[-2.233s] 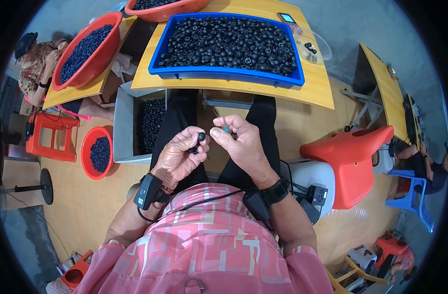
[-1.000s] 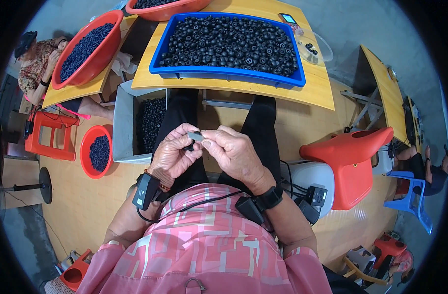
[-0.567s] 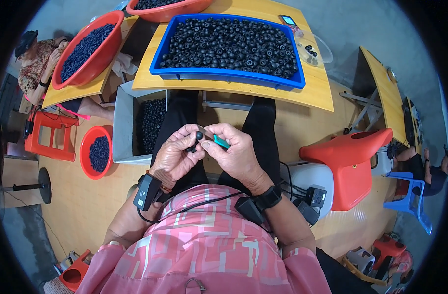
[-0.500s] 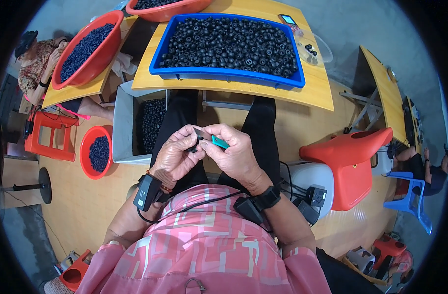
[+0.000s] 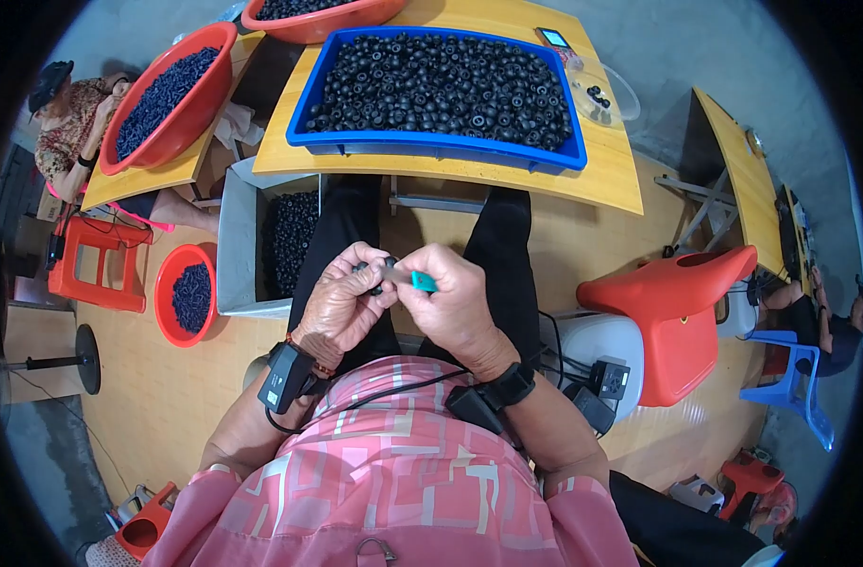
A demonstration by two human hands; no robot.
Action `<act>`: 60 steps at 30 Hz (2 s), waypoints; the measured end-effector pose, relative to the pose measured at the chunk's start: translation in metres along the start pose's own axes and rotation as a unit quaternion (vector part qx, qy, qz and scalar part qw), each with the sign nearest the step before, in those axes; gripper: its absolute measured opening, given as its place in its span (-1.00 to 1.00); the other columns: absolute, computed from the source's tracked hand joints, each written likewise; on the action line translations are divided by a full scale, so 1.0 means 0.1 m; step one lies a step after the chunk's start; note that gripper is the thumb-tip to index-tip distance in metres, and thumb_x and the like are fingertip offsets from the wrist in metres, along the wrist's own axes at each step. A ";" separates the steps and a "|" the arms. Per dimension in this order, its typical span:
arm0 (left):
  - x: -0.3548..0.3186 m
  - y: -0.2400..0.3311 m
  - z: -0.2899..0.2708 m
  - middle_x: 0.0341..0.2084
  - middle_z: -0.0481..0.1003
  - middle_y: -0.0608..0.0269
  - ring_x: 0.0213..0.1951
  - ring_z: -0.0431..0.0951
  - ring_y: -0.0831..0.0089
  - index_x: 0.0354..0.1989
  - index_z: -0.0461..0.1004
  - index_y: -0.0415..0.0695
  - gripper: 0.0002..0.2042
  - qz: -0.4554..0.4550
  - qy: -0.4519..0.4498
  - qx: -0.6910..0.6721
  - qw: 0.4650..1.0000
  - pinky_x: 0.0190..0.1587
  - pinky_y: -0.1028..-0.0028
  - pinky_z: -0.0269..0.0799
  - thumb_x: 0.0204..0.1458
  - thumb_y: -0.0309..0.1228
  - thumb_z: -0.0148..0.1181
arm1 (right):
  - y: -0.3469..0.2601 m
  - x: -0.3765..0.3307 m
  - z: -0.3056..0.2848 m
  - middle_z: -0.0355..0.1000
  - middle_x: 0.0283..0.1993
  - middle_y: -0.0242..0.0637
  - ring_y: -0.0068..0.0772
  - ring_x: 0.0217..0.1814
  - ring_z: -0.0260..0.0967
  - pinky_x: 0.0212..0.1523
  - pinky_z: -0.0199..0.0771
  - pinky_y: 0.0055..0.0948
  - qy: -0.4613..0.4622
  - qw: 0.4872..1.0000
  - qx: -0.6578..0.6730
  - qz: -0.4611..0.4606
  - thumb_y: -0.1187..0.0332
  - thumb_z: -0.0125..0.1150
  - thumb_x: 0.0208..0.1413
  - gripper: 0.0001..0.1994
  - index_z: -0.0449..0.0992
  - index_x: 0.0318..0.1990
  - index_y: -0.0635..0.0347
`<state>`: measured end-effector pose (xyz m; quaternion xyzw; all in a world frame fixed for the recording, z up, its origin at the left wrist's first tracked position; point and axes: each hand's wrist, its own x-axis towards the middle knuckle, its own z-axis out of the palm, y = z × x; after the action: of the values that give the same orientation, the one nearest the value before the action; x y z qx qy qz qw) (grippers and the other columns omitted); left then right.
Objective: Inspecting and cleaning small black rubber components with a manual tool.
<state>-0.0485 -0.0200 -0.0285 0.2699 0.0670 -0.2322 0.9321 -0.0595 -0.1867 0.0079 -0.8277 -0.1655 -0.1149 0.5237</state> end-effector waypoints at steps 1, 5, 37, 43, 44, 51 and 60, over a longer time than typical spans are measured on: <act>0.00 0.00 -0.01 -0.37 0.49 0.22 -0.38 0.52 0.49 -0.24 0.46 -0.20 -0.94 0.000 0.000 0.000 1.000 -0.38 0.51 0.46 0.15 -0.56 0.19 | 0.00 0.00 0.00 0.51 -0.42 -0.31 -0.56 -0.41 0.46 -0.40 0.43 -0.53 0.019 0.997 0.043 0.065 0.57 0.39 -0.05 -0.82 0.49 -0.30 0.24; 0.00 0.01 -0.03 -0.32 0.52 0.17 -0.33 0.54 0.46 -0.22 0.46 -0.19 -0.94 0.004 -0.014 -0.008 1.000 -0.29 0.49 0.48 0.16 -0.56 0.16 | -0.03 0.04 -0.02 0.52 -0.39 -0.41 -0.75 -0.35 0.38 -0.35 0.40 -0.64 -0.024 0.985 0.127 0.119 0.55 0.37 0.02 -0.82 0.51 -0.23 0.28; 0.02 -0.05 -0.12 -0.34 0.53 0.16 -0.37 0.55 0.41 -0.23 0.47 -0.22 -0.93 -0.041 -0.012 -0.063 0.997 -0.31 0.47 0.46 0.12 -0.60 0.16 | -0.01 0.03 -0.05 0.49 -0.42 -0.22 -0.38 -0.41 0.50 -0.38 0.44 -0.50 -0.030 0.997 -0.041 -0.062 0.54 0.42 -0.08 -0.81 0.49 -0.34 0.23; 0.00 -0.05 -0.09 -0.32 0.52 0.13 -0.34 0.51 0.40 -0.18 0.48 -0.23 -0.89 -0.016 -0.008 -0.093 0.996 -0.28 0.45 0.45 0.13 -0.59 0.16 | 0.02 -0.02 0.02 0.48 -0.42 -0.28 -0.50 -0.44 0.44 -0.40 0.42 -0.51 0.011 1.000 0.014 0.006 0.51 0.40 -0.03 -0.83 0.50 -0.32 0.24; 0.01 -0.03 -0.09 -0.31 0.52 0.11 -0.33 0.51 0.39 -0.16 0.48 -0.23 -0.87 -0.028 -0.008 -0.101 0.994 -0.27 0.45 0.45 0.13 -0.59 0.16 | 0.04 0.00 0.00 0.48 -0.43 -0.34 -0.57 -0.44 0.40 -0.39 0.42 -0.52 0.019 0.996 0.045 0.068 0.50 0.38 0.00 -0.85 0.51 -0.30 0.25; 0.00 0.02 -0.05 -0.26 0.53 0.03 -0.28 0.53 0.35 -0.10 0.47 -0.26 -0.83 -0.040 -0.010 -0.133 0.990 -0.25 0.45 0.47 0.14 -0.59 0.15 | 0.07 0.01 -0.02 0.51 -0.30 -0.27 -0.58 -0.28 0.45 -0.26 0.45 -0.48 -0.018 0.988 0.103 0.110 0.45 0.26 0.14 -0.80 0.51 -0.11 0.31; 0.01 0.01 -0.14 -0.20 0.50 0.02 -0.26 0.56 0.35 -0.09 0.45 -0.32 -0.81 -0.041 -0.018 -0.149 0.988 -0.08 0.43 0.58 0.12 -0.66 0.07 | -0.02 0.06 -0.09 0.47 -0.31 -0.14 -0.17 -0.37 0.51 -0.37 0.49 -0.37 -0.071 0.996 -0.042 -0.021 0.48 0.25 0.09 -0.77 0.52 -0.08 0.31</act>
<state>-0.0470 -0.0123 -0.0406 0.1212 0.0947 -0.2621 0.9527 -0.0554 -0.1930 0.0157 -0.8512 -0.2148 -0.0736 0.4733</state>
